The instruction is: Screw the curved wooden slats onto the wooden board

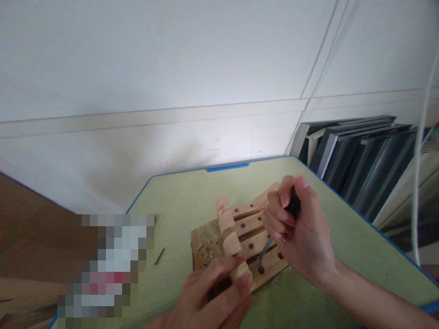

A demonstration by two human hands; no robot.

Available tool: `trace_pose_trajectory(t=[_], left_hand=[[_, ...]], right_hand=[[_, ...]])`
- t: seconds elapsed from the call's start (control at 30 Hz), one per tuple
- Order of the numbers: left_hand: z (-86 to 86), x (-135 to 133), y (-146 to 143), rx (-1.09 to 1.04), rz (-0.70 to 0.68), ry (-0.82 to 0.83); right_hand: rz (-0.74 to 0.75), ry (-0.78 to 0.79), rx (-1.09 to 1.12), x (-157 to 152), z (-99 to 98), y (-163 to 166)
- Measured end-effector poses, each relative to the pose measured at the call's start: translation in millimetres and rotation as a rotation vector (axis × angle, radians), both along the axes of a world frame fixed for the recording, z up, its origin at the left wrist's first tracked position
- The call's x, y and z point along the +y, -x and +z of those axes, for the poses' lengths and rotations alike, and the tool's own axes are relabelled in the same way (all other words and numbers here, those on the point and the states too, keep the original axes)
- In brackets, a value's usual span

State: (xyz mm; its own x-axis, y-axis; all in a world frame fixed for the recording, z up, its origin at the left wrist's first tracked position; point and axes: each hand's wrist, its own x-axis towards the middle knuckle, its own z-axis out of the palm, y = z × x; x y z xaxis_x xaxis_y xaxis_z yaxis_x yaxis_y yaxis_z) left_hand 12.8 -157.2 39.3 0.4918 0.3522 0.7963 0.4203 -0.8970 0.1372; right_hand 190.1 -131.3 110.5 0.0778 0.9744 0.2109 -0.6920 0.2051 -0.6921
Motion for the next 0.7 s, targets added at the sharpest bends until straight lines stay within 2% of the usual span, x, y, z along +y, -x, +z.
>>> trace_pose_trajectory(t=[0.4,0.53,0.7], left_hand=[[1.5,1.3,-0.7,0.003,0.017,-0.032],[1.2,2.5,1.6,0.021,0.016,-0.034],[-1.3,1.9,3.7,0.007,0.028,-0.067]], right_hand=[[0.025,-0.03,-0.039,-0.8,-1.3,1.2],[0.12,-0.088,-0.083,-1.8,-1.9,-0.6],[0.293,-0.236,-0.166,-5.0,-3.1,-4.3]])
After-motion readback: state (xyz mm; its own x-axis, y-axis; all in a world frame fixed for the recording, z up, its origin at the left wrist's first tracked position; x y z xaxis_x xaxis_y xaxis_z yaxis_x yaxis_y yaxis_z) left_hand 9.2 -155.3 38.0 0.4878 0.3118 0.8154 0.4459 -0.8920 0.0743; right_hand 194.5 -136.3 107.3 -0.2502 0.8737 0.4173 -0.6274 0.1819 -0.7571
